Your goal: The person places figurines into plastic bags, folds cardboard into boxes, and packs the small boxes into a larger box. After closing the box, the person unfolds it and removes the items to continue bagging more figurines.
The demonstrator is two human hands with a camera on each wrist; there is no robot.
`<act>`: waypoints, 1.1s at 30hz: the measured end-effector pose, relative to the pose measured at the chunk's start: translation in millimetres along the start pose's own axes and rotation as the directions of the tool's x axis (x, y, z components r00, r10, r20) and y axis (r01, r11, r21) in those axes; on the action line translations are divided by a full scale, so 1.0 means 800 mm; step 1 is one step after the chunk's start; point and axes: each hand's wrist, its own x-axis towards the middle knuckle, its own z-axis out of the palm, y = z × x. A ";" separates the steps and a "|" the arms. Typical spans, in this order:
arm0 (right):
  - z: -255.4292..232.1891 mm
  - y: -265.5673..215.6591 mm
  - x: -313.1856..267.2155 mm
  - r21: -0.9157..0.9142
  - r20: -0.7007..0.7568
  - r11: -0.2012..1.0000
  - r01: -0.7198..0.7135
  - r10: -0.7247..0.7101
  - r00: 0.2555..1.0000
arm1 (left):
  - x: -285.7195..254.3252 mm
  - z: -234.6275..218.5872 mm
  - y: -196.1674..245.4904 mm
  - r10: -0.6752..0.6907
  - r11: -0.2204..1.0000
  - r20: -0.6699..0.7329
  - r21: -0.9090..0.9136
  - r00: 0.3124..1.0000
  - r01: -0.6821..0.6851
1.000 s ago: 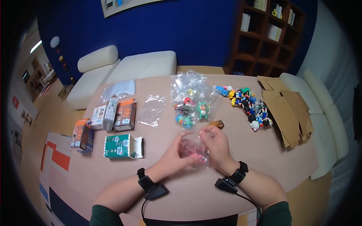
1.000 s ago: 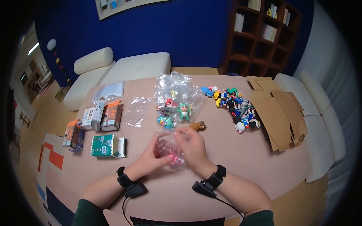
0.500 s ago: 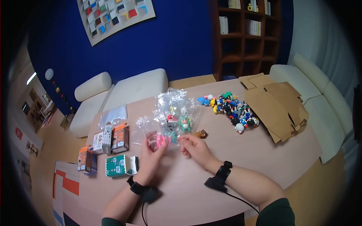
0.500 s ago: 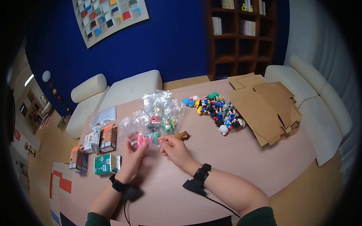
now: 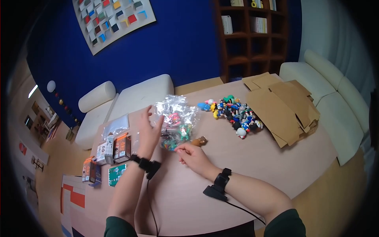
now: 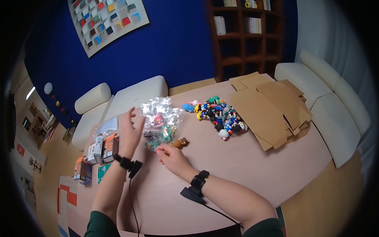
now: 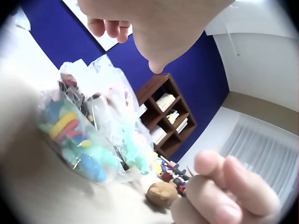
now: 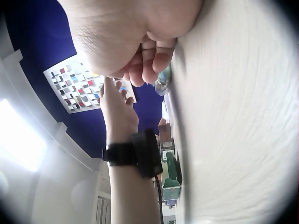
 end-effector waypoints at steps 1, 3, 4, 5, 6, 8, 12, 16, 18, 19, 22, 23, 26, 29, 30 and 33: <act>0.000 0.002 0.000 -0.013 0.014 1.000 0.015 -0.015 1.000 | -0.007 -0.013 0.000 -0.056 0.993 0.029 -0.107 0.998 0.059; 0.002 0.009 0.002 0.014 0.013 0.999 0.034 -0.034 0.999 | -0.033 -0.036 -0.035 0.040 0.982 0.070 0.184 0.997 -0.052; 0.002 0.010 0.004 -0.036 0.010 0.998 0.043 -0.042 0.999 | -0.041 -0.049 -0.038 0.126 0.877 0.126 0.450 0.984 -0.169; 0.004 0.011 0.006 -0.085 0.012 0.995 0.049 -0.048 0.999 | -0.049 -0.054 -0.038 0.119 0.871 0.125 0.462 0.985 -0.164; 0.006 0.012 0.006 -0.076 0.027 0.996 0.047 -0.045 0.999 | -0.058 -0.058 -0.036 -0.130 0.846 0.287 0.531 0.949 -0.045; 0.006 0.010 0.005 -0.135 0.019 0.990 0.052 -0.050 0.999 | -0.083 -0.063 -0.051 -0.193 0.815 0.377 0.576 0.906 -0.066; 0.005 0.010 0.003 -0.118 0.002 0.992 0.039 -0.039 0.999 | -0.083 -0.064 -0.044 -0.246 0.810 0.440 0.583 0.863 -0.066; 0.002 0.007 0.002 -0.132 0.018 0.991 0.021 -0.019 1.000 | -0.086 -0.065 -0.030 -0.241 0.852 0.476 0.521 0.846 -0.051; 0.002 0.008 0.001 -0.152 0.027 0.988 0.019 -0.015 1.000 | -0.093 -0.067 -0.027 -0.089 0.867 0.411 0.480 0.907 -0.132; 0.002 0.007 0.001 -0.151 0.029 0.988 0.018 -0.014 0.999 | -0.095 -0.066 -0.027 -0.090 0.867 0.410 0.480 0.907 -0.131; 0.003 0.006 0.001 -0.155 0.044 0.987 0.033 -0.026 0.999 | -0.099 -0.066 -0.034 -0.101 0.886 0.365 0.456 0.925 -0.083; 0.003 0.005 0.000 -0.153 0.033 0.988 0.014 -0.009 0.999 | -0.097 -0.066 -0.037 -0.121 0.882 0.378 0.465 0.918 -0.075; 0.005 0.004 0.000 -0.124 0.018 0.992 -0.004 0.006 1.000 | -0.092 -0.078 -0.036 -0.183 0.885 0.398 0.465 0.899 -0.026; 0.001 0.012 0.004 -0.161 0.015 0.983 0.083 -0.081 0.997 | -0.084 -0.097 -0.018 -0.209 0.894 0.414 0.448 0.886 0.002; 0.000 0.017 0.005 -0.226 0.041 0.960 0.166 -0.161 0.986 | -0.086 -0.100 -0.013 -0.233 0.968 0.440 0.188 0.867 0.165; 0.013 0.000 -0.002 -0.316 0.034 0.881 0.351 -0.359 0.933 | -0.103 -0.102 -0.013 -0.155 0.798 0.610 -0.386 0.777 0.463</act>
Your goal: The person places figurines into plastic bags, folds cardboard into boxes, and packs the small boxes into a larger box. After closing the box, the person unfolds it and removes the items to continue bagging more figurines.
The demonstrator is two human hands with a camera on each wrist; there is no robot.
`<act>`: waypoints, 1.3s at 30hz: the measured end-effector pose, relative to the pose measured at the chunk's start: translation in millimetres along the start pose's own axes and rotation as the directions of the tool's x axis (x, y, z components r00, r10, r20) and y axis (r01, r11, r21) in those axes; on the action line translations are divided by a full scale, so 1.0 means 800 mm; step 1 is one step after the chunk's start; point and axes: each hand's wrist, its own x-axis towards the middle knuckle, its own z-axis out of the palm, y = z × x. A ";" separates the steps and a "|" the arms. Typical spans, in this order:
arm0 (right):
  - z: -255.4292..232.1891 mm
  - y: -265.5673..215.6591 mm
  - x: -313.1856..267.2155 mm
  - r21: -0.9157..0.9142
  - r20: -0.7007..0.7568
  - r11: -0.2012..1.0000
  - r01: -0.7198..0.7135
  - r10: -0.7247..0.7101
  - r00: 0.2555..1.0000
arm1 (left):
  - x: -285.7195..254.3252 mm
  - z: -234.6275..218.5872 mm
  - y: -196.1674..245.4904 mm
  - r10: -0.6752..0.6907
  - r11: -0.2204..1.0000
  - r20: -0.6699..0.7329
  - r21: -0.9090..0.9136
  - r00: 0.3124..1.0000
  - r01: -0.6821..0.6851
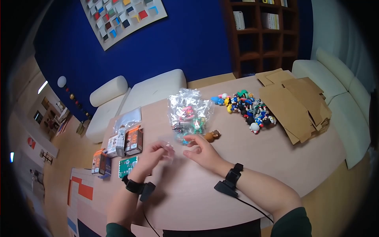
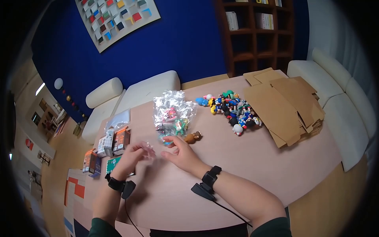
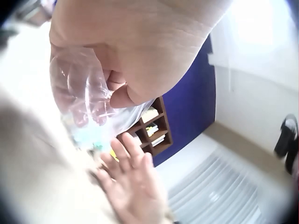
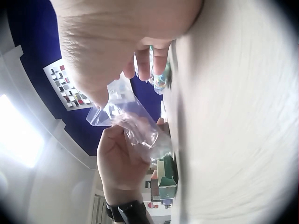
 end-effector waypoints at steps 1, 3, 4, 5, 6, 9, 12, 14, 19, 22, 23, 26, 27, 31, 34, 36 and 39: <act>0.000 0.004 0.001 0.002 0.007 1.000 0.001 -0.001 1.000 | -0.008 0.016 0.010 -0.155 0.953 0.049 -0.254 0.987 0.163; -0.005 0.016 0.000 0.130 0.152 0.986 -0.101 0.081 0.985 | -0.011 0.037 0.006 -0.274 0.792 0.186 -0.513 0.944 0.331; -0.004 0.015 0.000 0.126 0.157 0.986 -0.107 0.086 0.984 | -0.012 0.043 0.003 -0.274 0.787 0.187 -0.520 0.943 0.332; -0.004 0.015 0.000 0.224 0.121 0.961 -0.164 0.140 0.983 | -0.012 0.049 0.000 -0.272 0.727 0.214 -0.594 0.938 0.346; -0.004 0.013 0.000 0.319 0.089 0.923 -0.214 0.196 0.977 | -0.012 0.054 -0.003 -0.266 0.658 0.242 -0.661 0.933 0.359; -0.007 0.002 0.001 0.325 0.031 0.922 -0.209 0.211 0.977 | -0.010 0.062 -0.012 -0.271 0.643 0.244 -0.674 0.931 0.364; -0.009 0.013 0.003 0.357 0.068 0.909 -0.216 0.205 0.976 | -0.012 0.061 -0.008 -0.167 0.548 0.312 -0.759 0.935 0.351; -0.010 0.004 0.001 0.359 0.104 0.889 -0.283 0.264 0.959 | -0.012 0.060 -0.012 -0.050 0.442 0.344 -0.835 0.938 0.329; -0.010 -0.005 0.002 0.252 0.216 0.904 -0.347 0.297 0.930 | -0.010 0.062 -0.024 -0.163 0.617 0.274 -0.722 0.948 0.315; -0.013 -0.019 0.006 0.297 0.154 0.844 -0.446 0.419 0.895 | -0.011 0.068 -0.040 -0.159 0.628 0.236 -0.725 0.959 0.283; -0.017 -0.015 0.006 0.231 0.136 0.879 -0.417 0.395 0.909 | -0.010 0.066 -0.041 -0.148 0.690 0.251 -0.667 0.957 0.282; -0.024 -0.040 0.015 0.004 0.228 0.924 -0.383 0.372 0.900 | -0.008 0.068 -0.043 -0.132 0.735 0.246 -0.625 0.960 0.261; -0.024 -0.052 0.018 -0.054 0.231 0.912 -0.406 0.407 0.884 | -0.008 0.069 -0.044 -0.120 0.739 0.244 -0.625 0.962 0.250; -0.025 -0.080 0.028 -0.453 0.295 0.891 0.034 0.114 0.949 | -0.005 0.067 -0.048 -0.150 0.740 0.256 -0.612 0.955 0.280; -0.025 -0.101 0.031 -0.617 0.409 0.709 0.341 -0.081 0.909 | -0.005 0.069 -0.046 -0.084 0.704 0.254 -0.669 0.964 0.238; -0.017 -0.121 0.024 -0.627 0.259 0.779 0.018 0.186 0.948 | -0.010 0.062 -0.027 0.013 0.910 0.237 -0.406 0.971 0.087; -0.016 -0.124 0.017 -0.557 0.081 0.830 -0.026 0.085 0.993 | -0.012 0.072 -0.037 0.147 0.812 0.256 -0.582 0.955 0.031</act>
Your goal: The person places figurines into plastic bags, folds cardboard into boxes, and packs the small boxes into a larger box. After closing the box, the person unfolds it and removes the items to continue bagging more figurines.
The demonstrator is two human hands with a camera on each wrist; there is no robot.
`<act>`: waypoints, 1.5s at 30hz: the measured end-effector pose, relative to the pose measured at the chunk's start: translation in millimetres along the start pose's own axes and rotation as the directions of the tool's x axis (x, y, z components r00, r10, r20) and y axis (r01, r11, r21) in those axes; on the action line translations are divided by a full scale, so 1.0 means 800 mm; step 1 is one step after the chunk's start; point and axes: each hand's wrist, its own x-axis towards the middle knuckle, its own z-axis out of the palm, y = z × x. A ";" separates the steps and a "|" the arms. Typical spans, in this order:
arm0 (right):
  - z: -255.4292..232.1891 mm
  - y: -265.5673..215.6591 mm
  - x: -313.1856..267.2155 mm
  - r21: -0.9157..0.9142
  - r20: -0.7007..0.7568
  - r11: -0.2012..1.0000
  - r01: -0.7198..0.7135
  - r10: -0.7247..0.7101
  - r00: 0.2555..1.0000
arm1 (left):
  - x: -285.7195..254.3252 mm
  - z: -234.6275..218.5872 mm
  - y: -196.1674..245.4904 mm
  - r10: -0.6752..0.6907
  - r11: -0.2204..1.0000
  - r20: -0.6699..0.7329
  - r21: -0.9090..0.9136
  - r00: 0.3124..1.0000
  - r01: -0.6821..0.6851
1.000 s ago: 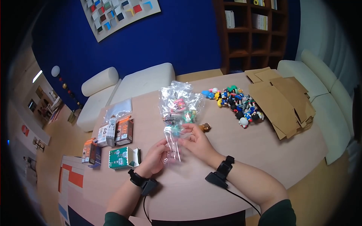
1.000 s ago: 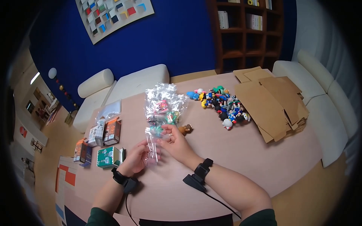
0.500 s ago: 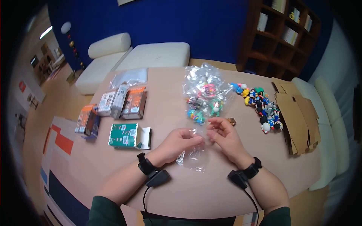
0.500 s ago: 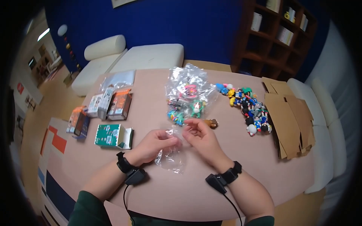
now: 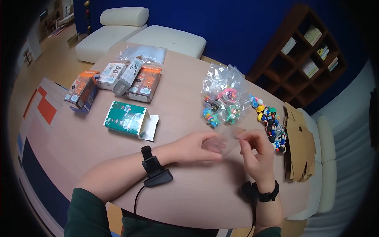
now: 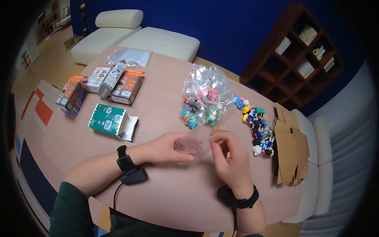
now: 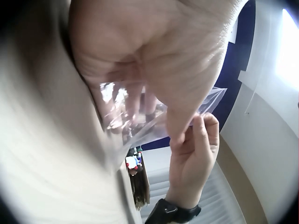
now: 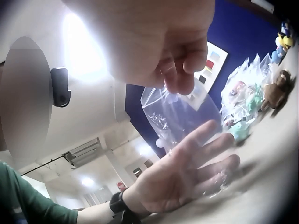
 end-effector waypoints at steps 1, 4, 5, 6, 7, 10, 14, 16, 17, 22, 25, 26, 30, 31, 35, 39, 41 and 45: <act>-0.003 -0.002 0.001 -0.008 0.005 1.000 0.007 -0.007 1.000 | 0.002 -0.002 -0.005 0.011 1.000 -0.003 -0.004 1.000 -0.011; -0.023 -0.018 0.005 -0.141 0.152 0.975 0.171 -0.149 0.977 | 0.006 -0.007 -0.016 0.054 0.979 0.000 0.195 0.999 -0.053; -0.027 -0.029 0.004 -0.148 0.155 0.973 0.175 -0.152 0.976 | 0.007 -0.008 -0.017 0.119 0.976 -0.067 0.190 0.991 -0.104; -0.028 -0.040 0.002 -0.197 0.238 0.968 0.156 -0.107 0.965 | 0.007 -0.008 -0.018 0.180 0.970 -0.131 0.187 0.975 -0.154; -0.029 -0.046 -0.001 -0.247 0.313 0.959 0.136 -0.054 0.948 | 0.008 -0.009 -0.017 0.184 0.970 -0.123 0.184 0.975 -0.160; -0.026 -0.037 -0.008 -0.295 0.365 0.936 0.192 -0.075 0.928 | 0.001 -0.005 0.004 0.294 0.905 -0.127 0.356 0.948 -0.233; -0.031 -0.027 -0.013 -0.386 0.504 0.890 0.242 -0.017 0.864 | -0.004 -0.005 0.011 0.316 0.810 0.044 0.508 0.948 -0.294; -0.031 -0.019 -0.014 -0.417 0.563 0.841 0.344 -0.058 0.825 | -0.002 -0.007 0.007 0.320 0.782 0.103 0.532 0.942 -0.324; -0.031 -0.018 -0.013 -0.410 0.577 0.850 0.329 -0.038 0.816 | -0.002 -0.006 0.008 0.321 0.781 0.105 0.533 0.941 -0.326; -0.031 -0.039 0.000 -0.456 0.638 0.884 0.099 0.248 0.729 | -0.001 0.004 0.006 0.486 0.691 0.075 0.578 0.871 -0.435; -0.033 -0.017 0.005 -0.183 0.735 0.973 0.139 0.041 0.677 | -0.005 0.001 0.004 0.242 0.860 0.097 0.440 0.966 -0.259; -0.032 -0.016 0.005 -0.052 0.650 0.998 0.042 0.002 0.760 | -0.005 0.001 0.001 0.243 0.859 0.096 0.440 0.965 -0.260; -0.040 0.004 0.021 0.245 0.269 0.882 -0.403 0.338 0.902 | -0.005 -0.001 -0.005 0.136 0.976 -0.074 0.180 0.988 -0.121; -0.040 0.016 0.024 0.242 0.268 0.884 -0.399 0.335 0.903 | -0.004 0.000 -0.003 0.093 0.995 -0.153 0.042 0.984 -0.088; -0.032 0.077 0.017 -0.580 0.184 0.798 0.166 -0.069 0.980 | 0.000 -0.002 -0.002 0.123 0.990 -0.180 -0.043 0.976 -0.133; -0.023 0.088 0.019 -0.491 0.254 0.871 0.002 0.141 0.957 | 0.001 -0.004 -0.009 0.148 0.986 -0.187 -0.054 0.971 -0.160; -0.019 0.085 0.019 -0.497 0.257 0.865 -0.071 0.224 0.940 | 0.000 -0.004 -0.004 0.106 0.991 -0.181 -0.057 0.978 -0.118; -0.009 0.075 0.017 -0.520 0.157 0.854 -0.034 0.135 0.978 | 0.001 -0.004 -0.007 0.142 0.986 -0.176 -0.060 0.974 -0.154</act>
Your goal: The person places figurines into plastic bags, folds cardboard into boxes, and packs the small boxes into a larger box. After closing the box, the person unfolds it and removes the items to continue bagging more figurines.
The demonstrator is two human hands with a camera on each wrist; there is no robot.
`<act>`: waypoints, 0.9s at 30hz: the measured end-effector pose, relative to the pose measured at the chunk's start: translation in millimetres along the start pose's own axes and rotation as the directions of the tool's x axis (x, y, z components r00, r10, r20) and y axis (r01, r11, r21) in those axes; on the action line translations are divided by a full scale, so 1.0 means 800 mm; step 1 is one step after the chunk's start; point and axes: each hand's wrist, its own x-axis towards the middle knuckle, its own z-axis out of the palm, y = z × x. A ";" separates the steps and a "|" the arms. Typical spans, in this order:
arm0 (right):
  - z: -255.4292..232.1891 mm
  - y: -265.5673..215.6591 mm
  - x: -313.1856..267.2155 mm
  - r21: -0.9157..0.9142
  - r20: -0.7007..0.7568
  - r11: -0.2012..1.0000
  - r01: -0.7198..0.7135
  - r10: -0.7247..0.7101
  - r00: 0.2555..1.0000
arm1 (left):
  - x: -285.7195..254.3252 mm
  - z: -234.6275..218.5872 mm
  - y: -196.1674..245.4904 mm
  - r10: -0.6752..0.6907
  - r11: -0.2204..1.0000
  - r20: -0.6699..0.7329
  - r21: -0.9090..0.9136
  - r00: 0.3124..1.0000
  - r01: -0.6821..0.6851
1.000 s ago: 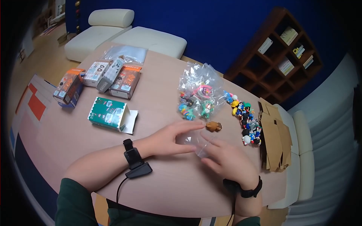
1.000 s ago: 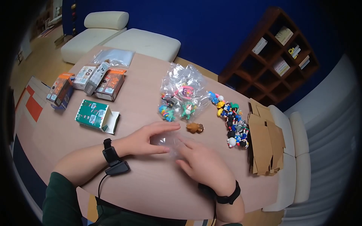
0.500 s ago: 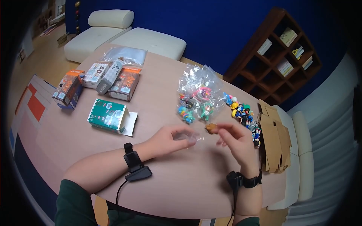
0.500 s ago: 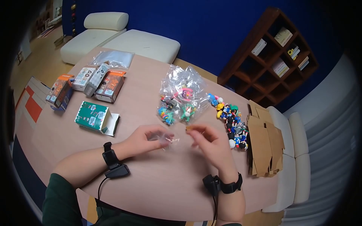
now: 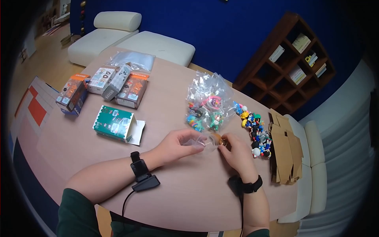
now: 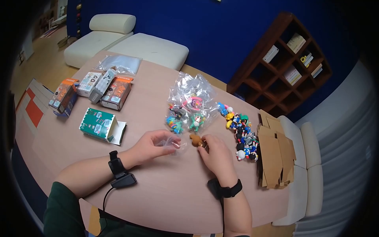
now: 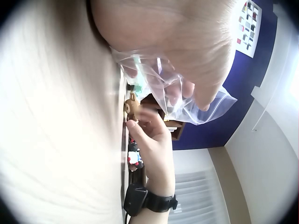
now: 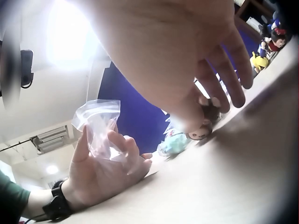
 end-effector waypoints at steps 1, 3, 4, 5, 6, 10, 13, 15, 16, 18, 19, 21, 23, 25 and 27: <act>0.000 -0.001 0.002 0.057 -0.018 0.998 -0.038 0.039 0.999 | 0.000 0.000 0.001 -0.006 1.000 0.005 0.005 1.000 0.006; -0.013 -0.009 0.004 0.100 -0.177 0.993 0.058 -0.039 0.983 | 0.000 -0.001 0.002 -0.010 1.000 0.002 0.010 1.000 0.010; -0.023 -0.017 0.004 0.127 -0.335 0.980 0.152 -0.102 0.937 | 0.000 -0.001 0.003 -0.014 1.000 0.005 0.013 1.000 0.014; -0.038 -0.032 0.000 0.258 -0.360 0.954 0.151 -0.050 0.932 | -0.001 -0.001 0.004 -0.018 1.000 0.008 0.016 1.000 0.018; -0.047 -0.042 -0.005 0.257 -0.358 0.954 0.152 -0.052 0.932 | -0.001 -0.001 0.005 -0.017 1.000 0.006 0.015 1.000 0.017; -0.078 -0.073 -0.022 0.393 -0.406 0.845 0.363 -0.194 0.893 | -0.005 0.009 0.008 -0.060 0.997 0.068 -0.046 0.996 0.063; -0.089 -0.104 -0.039 0.203 -0.113 0.918 0.340 -0.323 0.940 | -0.012 0.021 0.008 -0.088 0.992 0.165 -0.079 0.982 0.102; -0.088 -0.101 -0.042 0.194 -0.087 0.928 0.318 -0.306 0.948 | -0.017 0.025 0.014 -0.127 0.990 0.247 -0.033 0.961 0.139; -0.088 -0.100 -0.043 0.179 -0.061 0.937 0.301 -0.295 0.954 | -0.018 0.027 0.013 -0.129 0.989 0.249 -0.031 0.960 0.142; -0.092 -0.109 -0.046 0.234 -0.032 0.952 0.200 -0.198 0.980 | -0.020 0.030 0.011 -0.113 0.990 0.276 -0.049 0.955 0.131; -0.095 -0.111 -0.046 0.284 0.003 0.954 0.098 -0.103 0.995 | -0.020 0.031 0.012 -0.111 0.991 0.278 -0.047 0.954 0.129; -0.095 -0.106 -0.045 0.336 0.016 0.937 0.090 -0.102 0.995 | -0.021 0.033 0.014 -0.187 0.954 0.276 -0.177 0.943 0.241; -0.097 -0.103 -0.045 0.394 0.031 0.916 0.081 -0.102 0.994 | -0.021 0.033 0.007 -0.191 0.942 0.271 -0.219 0.944 0.253; -0.100 -0.100 -0.045 0.329 0.120 0.941 0.083 -0.129 0.984 | -0.020 0.031 0.002 -0.199 0.928 0.265 -0.257 0.943 0.268; -0.094 -0.092 -0.043 0.325 0.093 0.937 0.126 -0.164 0.982 | -0.017 0.030 0.002 -0.162 0.890 0.407 -0.333 0.899 0.311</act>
